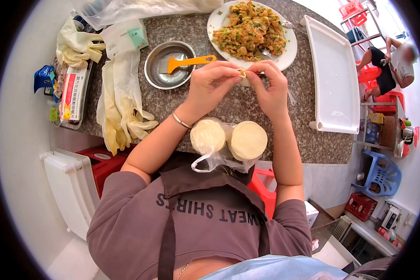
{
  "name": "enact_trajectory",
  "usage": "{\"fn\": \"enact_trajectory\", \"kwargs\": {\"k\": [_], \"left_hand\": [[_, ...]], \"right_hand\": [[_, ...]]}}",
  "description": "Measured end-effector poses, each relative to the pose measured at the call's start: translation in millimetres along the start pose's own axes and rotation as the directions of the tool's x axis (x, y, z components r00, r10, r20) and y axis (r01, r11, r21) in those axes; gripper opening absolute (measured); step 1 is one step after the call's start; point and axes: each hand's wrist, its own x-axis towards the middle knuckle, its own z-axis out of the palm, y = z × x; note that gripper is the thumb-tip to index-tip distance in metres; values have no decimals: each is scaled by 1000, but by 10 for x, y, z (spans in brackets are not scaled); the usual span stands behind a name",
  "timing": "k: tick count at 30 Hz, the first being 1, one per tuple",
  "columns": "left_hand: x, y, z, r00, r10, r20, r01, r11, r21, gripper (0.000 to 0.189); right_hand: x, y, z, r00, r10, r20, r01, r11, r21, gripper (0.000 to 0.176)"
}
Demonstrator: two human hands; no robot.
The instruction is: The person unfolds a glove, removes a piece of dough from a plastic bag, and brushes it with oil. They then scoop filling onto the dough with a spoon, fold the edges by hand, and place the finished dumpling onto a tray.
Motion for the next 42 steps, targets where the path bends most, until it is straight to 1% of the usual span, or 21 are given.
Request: {"fn": "enact_trajectory", "kwargs": {"k": [2,3,5,6,9,11,12,14,15,17,18,20,24,26,30,32,33,35,36,38,42], "left_hand": [[3,-4,7,999,-25,-25,26,999,23,13],[5,-1,13,999,-25,-24,25,999,23,13],[2,10,21,996,-45,-80,46,999,5,14],[6,4,17,996,-46,-82,46,999,5,14],[-1,12,3,998,-22,-62,24,999,28,14],[-8,79,18,989,-139,-53,138,990,-28,15],[-4,85,21,989,-139,-53,137,990,-29,15],[-1,92,22,985,-146,-89,134,983,-123,19],[-3,84,14,985,-146,-89,134,983,-123,19],[-11,48,-13,998,-30,-64,28,999,-28,21],[-13,34,-18,997,-31,-64,29,999,-27,21],[-13,10,-24,997,60,-43,-58,997,43,20],[-1,-9,-31,998,70,-3,-69,991,115,15],[18,-2,-45,991,130,40,-135,964,230,11],[23,5,-44,990,128,54,-137,961,238,9],[25,54,-19,999,32,17,-34,990,134,11],[32,96,-3,999,33,17,-35,990,133,11],[46,169,18,999,3,-49,2,996,94,13],[45,156,14,999,2,-47,3,996,93,13],[34,102,-14,998,68,16,-69,985,161,13],[25,53,-31,998,44,44,-51,986,159,14]], "right_hand": [[-12,-14,38,998,-49,-49,45,996,-82,9],[-12,-11,45,998,-49,-50,45,996,-82,9],[-10,-7,60,992,-115,-55,107,987,-123,8],[-11,-8,65,992,-115,-53,108,987,-122,8],[-28,-20,92,996,-73,-44,69,995,-72,6],[-33,-23,106,995,-19,-93,17,1000,-19,5],[-37,0,109,995,-19,-94,17,1000,-20,5],[-44,60,119,990,-8,-140,16,998,56,5],[-45,60,120,990,-8,-139,16,998,56,5],[-48,61,123,988,-9,-157,20,997,70,5],[-50,58,128,988,-8,-156,19,997,71,5],[-56,47,137,989,3,-149,8,997,72,5],[-59,27,140,991,-22,-133,27,999,38,5],[-60,11,144,989,-72,-131,72,997,2,6],[-57,43,153,988,-94,-120,94,996,-8,5],[-52,54,139,993,-67,-102,67,998,-9,5],[-46,51,127,992,-68,-102,67,998,-9,5],[-29,31,104,996,-74,-57,71,996,-45,5],[-27,19,101,996,-73,-59,70,996,-46,5],[-30,2,105,998,-59,-38,57,997,-45,5],[-35,31,113,996,-74,-55,71,996,-53,5]]}}
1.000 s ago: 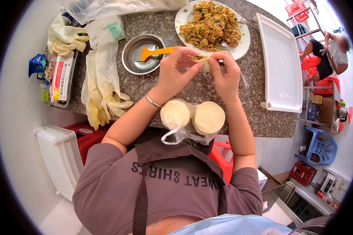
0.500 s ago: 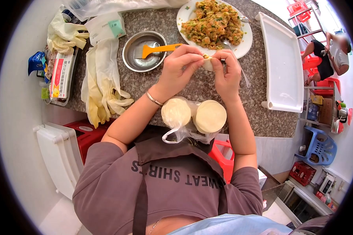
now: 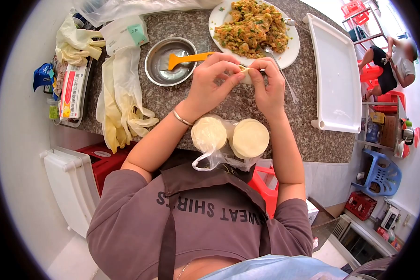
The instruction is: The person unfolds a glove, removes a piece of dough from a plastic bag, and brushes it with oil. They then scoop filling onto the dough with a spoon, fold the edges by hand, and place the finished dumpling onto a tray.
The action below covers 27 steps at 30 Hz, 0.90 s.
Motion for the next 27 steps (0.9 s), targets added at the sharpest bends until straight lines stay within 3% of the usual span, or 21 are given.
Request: {"fn": "enact_trajectory", "kwargs": {"k": [3,5,9,11,14,18,20,24,27], "left_hand": [[19,-15,16,992,-125,-14,123,984,-128,11],[-7,-85,10,975,-221,29,219,929,-298,11],[-33,-107,-19,978,-195,77,208,944,-258,13],[-24,-103,6,991,-134,9,133,966,-223,13],[-18,-95,8,995,-102,1,100,977,-188,13],[-20,-73,37,990,-141,-26,134,973,-187,13],[-14,-37,38,969,-233,-79,216,960,-179,13],[1,21,13,972,-226,-66,216,968,-127,14],[-23,-33,10,993,-108,-39,105,992,-69,18]], "right_hand": [[11,20,-10,999,-4,-33,4,1000,0,6],[29,30,-64,996,86,36,-88,994,61,9],[67,31,-138,986,141,92,-146,988,54,12],[82,5,-141,991,76,112,-76,997,1,12],[70,3,-147,988,90,122,-91,996,0,10],[45,7,-94,996,70,61,-67,996,-58,10],[48,2,-81,1000,-18,23,20,996,-89,10],[40,3,-86,994,-91,62,101,979,-178,8],[16,1,-46,998,-66,24,69,980,-189,7]]}}
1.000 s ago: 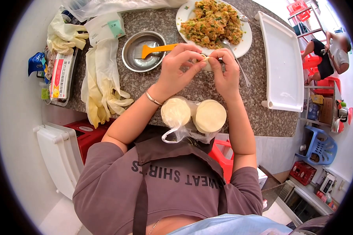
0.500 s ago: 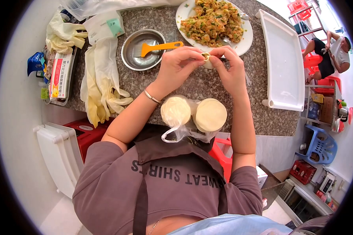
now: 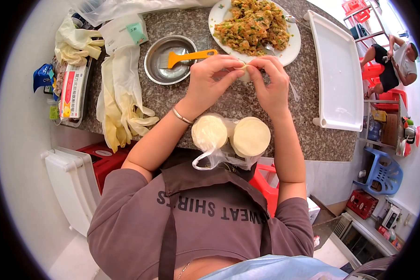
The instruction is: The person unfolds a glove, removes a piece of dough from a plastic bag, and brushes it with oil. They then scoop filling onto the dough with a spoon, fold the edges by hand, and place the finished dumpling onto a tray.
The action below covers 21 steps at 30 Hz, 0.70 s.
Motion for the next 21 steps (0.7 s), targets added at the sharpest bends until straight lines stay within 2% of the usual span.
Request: {"fn": "enact_trajectory", "kwargs": {"k": [2,6,8,12,14,17,21], "left_hand": [[0,-15,-7,998,57,33,-58,998,19,18],[22,-31,-23,993,75,89,-85,990,111,17],[37,-23,23,1000,-11,3,11,998,-58,12],[5,-66,-30,997,-28,66,30,999,-28,14],[6,-32,-31,998,0,67,-2,999,32,12],[23,-20,-6,996,81,35,-84,993,88,9],[22,2,14,995,97,38,-101,989,112,10]], "right_hand": [[-5,-23,22,998,48,-33,-46,997,58,7],[-29,-18,77,993,105,-57,-94,981,169,6],[-64,46,86,948,318,-14,-296,897,327,8],[-8,82,6,974,215,71,-227,918,324,9],[40,30,-38,982,163,95,-181,954,238,10],[59,-21,-59,980,144,137,-172,960,222,10],[30,-18,-36,983,133,125,-154,972,176,10]]}}
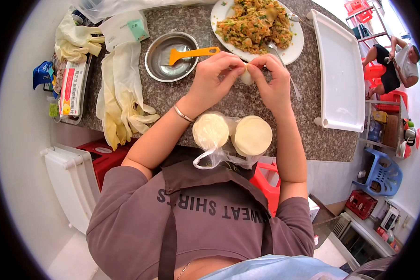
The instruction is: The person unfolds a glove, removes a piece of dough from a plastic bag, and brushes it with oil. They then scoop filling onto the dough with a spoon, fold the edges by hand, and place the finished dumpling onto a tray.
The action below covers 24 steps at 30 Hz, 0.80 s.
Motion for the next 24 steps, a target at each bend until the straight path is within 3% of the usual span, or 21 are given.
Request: {"fn": "enact_trajectory", "kwargs": {"k": [5,9,11,12,14,15,17,20,24], "left_hand": [[8,52,-21,996,-83,-10,83,997,5,8],[-20,-8,8,994,-112,20,113,993,-43,14],[-45,-42,46,962,-269,46,268,897,-351,20],[-47,-59,34,962,-268,46,267,898,-351,20],[-35,-97,-5,843,-457,285,512,518,-686,21],[-30,-102,-7,843,-457,283,511,518,-686,21],[-28,-115,-12,797,-476,372,558,343,-755,15],[-36,-158,-20,800,-473,370,557,354,-752,14],[-49,-174,-15,804,-478,354,555,389,-735,13]], "right_hand": [[-1,1,29,996,-87,-8,85,992,-94,6],[-20,39,54,997,-66,-44,61,992,-114,6],[-24,22,83,991,-58,-121,47,994,-94,6],[-25,18,93,991,-59,-122,48,994,-94,6],[-28,16,111,985,-18,-170,16,1000,-11,7],[-30,18,122,985,-18,-169,16,1000,-11,7],[-36,29,148,985,-3,-173,7,1000,22,9],[-49,87,151,989,90,-114,-74,988,134,10],[-25,75,151,990,103,-99,-92,990,109,10]]}}
